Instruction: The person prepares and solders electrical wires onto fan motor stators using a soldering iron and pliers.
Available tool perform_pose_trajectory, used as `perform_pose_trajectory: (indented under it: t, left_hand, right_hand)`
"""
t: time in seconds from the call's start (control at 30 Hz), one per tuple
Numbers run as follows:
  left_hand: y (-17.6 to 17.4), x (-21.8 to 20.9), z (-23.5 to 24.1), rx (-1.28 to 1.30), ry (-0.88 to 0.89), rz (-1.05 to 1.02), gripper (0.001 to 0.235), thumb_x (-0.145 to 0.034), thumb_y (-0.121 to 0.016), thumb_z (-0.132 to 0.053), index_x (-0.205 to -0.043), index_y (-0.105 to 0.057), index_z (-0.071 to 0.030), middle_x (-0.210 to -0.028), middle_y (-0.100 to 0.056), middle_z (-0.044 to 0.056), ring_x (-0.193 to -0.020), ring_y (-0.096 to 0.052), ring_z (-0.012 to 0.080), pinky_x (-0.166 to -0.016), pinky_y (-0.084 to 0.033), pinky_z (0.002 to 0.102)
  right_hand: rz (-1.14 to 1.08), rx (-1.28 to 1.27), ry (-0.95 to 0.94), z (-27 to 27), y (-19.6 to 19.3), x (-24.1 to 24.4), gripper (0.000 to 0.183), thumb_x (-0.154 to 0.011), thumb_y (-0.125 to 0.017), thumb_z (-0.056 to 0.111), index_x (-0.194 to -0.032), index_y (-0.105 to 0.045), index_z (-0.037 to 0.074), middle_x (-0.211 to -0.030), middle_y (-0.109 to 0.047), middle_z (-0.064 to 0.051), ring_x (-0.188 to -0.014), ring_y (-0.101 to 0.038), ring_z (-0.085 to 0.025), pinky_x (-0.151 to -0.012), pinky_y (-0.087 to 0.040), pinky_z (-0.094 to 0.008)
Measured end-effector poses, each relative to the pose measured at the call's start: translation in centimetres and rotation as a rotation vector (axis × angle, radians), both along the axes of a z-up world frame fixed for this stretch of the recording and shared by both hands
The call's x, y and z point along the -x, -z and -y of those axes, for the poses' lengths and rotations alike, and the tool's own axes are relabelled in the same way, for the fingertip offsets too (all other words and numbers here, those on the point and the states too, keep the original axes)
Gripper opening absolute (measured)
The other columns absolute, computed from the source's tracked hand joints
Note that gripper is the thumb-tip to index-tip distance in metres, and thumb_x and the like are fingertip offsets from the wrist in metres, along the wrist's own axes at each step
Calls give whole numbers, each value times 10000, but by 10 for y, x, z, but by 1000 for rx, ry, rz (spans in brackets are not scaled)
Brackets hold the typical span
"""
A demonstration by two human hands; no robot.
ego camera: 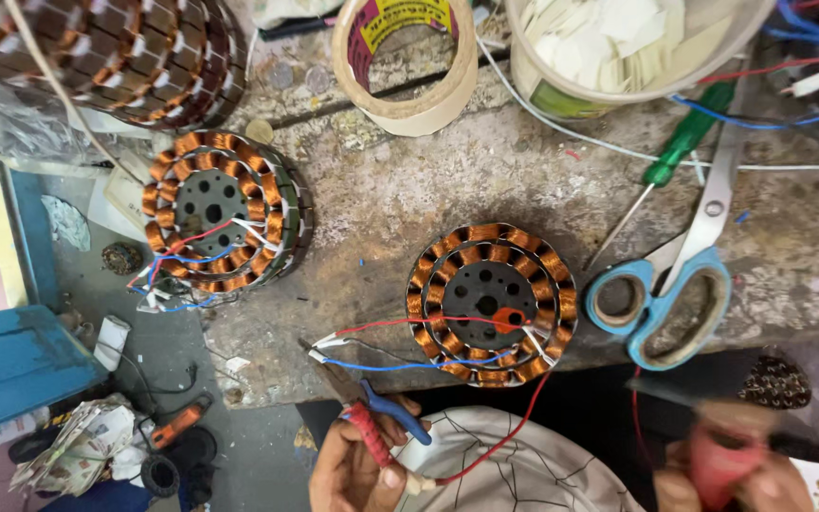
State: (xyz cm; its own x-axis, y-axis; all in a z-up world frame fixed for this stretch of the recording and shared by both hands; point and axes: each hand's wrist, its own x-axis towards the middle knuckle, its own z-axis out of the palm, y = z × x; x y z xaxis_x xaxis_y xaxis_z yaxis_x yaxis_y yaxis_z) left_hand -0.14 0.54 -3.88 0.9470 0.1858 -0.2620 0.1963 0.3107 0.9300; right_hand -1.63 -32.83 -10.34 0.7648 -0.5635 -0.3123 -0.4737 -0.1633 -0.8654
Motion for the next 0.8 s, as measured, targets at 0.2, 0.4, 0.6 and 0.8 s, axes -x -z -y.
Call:
perform_pose_trajectory:
  t: [0.2, 0.4, 0.6, 0.8]
  left_hand:
    - [4, 5, -1, 14, 1, 0, 285, -923, -786, -56, -1079, -568, 40, -1054, -610, 217, -1239, -598, 431, -1107, -444, 631]
    - [2, -2, 2, -19, 11, 4, 291, -912, -788, -61, -1093, -584, 39, -1052, -621, 222, -1235, -600, 431, -1092, -449, 614]
    - [-3, -3, -2, -36, 27, -55, 295, -875, -794, -52, -1062, -577, 19, -1067, -624, 236, -1193, -607, 406, -1026, -468, 585]
    - [0, -5, -3, 2, 36, -29, 312, -866, -821, -29, -1030, -558, 3, -1054, -599, 231, -1206, -618, 423, -1059, -480, 612]
  right_hand:
    - [-69, -65, -154, -10, 0, 19, 257, -983, -652, 125, -1085, -589, -101, -1063, -700, -260, -989, -725, -310, -820, -594, -413]
    - [-3, 33, -197, -23, -16, -7, 236, -915, -690, 53, -1076, -577, -77, -1092, -702, -232, -1059, -713, -320, -923, -563, -438]
    - [250, 438, -515, -21, -8, -13, 502, -817, -817, 80, -1277, -631, 150, -1010, -702, -141, -906, -746, -231, -778, -615, -309]
    - [314, 471, -517, -17, -4, -12, 586, -760, -846, 149, -1295, -608, 179, -964, -691, -133, -890, -739, -246, -775, -609, -343]
